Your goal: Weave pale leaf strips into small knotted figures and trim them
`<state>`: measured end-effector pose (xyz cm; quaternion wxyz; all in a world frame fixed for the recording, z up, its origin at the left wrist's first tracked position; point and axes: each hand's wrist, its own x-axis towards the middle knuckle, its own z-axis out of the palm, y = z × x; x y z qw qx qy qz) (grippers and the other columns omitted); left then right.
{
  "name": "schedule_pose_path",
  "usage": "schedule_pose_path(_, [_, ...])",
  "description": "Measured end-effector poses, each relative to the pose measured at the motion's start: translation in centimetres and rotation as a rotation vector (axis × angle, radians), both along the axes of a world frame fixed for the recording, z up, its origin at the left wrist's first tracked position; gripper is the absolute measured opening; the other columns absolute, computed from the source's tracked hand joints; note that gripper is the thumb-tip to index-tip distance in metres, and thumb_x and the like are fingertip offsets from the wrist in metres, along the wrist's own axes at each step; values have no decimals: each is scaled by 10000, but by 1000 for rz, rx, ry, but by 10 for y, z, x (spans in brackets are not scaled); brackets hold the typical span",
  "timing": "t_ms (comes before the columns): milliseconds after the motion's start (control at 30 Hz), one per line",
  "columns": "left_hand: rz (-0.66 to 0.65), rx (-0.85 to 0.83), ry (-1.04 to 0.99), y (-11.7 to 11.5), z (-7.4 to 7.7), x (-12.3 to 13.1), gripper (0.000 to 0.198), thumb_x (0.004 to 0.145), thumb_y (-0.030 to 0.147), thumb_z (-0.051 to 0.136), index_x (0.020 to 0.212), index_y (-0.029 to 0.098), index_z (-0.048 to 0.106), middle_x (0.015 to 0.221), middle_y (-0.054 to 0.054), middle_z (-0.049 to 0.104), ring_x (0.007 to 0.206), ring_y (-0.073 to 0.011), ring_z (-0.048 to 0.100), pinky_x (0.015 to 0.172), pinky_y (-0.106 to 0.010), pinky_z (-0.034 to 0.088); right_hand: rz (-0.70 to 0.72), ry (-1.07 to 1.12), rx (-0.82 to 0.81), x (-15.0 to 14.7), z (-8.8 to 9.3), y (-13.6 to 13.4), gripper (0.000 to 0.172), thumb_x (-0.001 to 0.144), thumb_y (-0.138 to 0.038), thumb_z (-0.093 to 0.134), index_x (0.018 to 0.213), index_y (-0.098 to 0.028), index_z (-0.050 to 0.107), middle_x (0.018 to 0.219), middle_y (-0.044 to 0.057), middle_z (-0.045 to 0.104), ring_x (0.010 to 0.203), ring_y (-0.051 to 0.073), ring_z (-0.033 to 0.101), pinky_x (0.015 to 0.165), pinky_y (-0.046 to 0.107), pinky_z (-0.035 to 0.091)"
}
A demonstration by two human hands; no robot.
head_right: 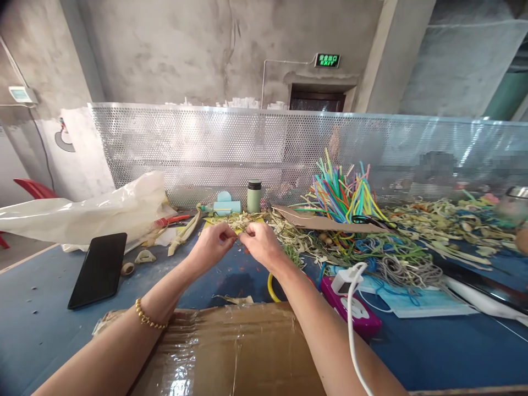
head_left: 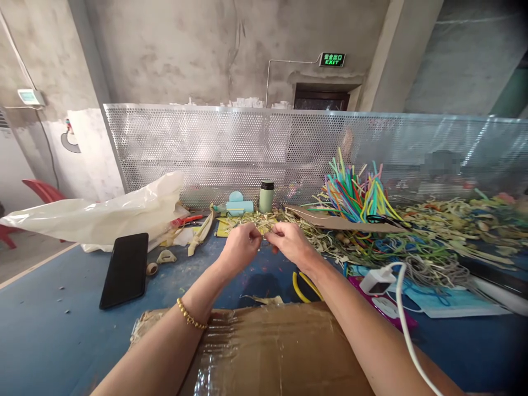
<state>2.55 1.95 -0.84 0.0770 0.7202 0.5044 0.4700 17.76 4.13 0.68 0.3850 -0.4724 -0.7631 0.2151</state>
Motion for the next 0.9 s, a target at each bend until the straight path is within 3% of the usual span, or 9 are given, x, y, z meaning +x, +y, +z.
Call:
schedule_pose_path(167, [-134, -162, -207, 6, 1, -8, 90, 722, 145, 573, 634, 166, 575, 582, -1, 612, 573, -131, 537, 559, -245, 374, 123, 70, 25, 4, -3, 6, 269, 823, -317, 571, 597, -189, 504, 521, -11, 560, 497, 117, 475, 498, 250, 317])
schedule_pose_path(367, [-195, -184, -238, 8, -1, -9, 85, 722, 160, 541, 640, 178, 553, 555, 6, 607, 548, -132, 555, 561, -246, 394, 205, 102, 38, 5, -7, 10, 215, 767, -280, 576, 593, -194, 485, 521, -25, 537, 513, 119, 485, 506, 249, 322])
schedule_pose_path(667, [-236, -186, -265, 6, 0, -7, 74, 698, 161, 532, 630, 183, 549, 545, 15, 587, 541, -126, 548, 547, -240, 388, 184, 150, 44, 4, -6, 10, 167, 701, -232, 565, 575, -199, 461, 515, -48, 482, 508, 105, 442, 496, 247, 296])
schedule_pose_path(900, [-145, -137, -229, 5, 0, -8, 54, 689, 163, 538, 645, 182, 562, 539, 26, 555, 534, -122, 508, 527, -239, 348, 110, 157, 3, 4, 4, -2, 209, 740, -294, 590, 578, -187, 514, 490, -30, 517, 488, 114, 458, 496, 253, 305])
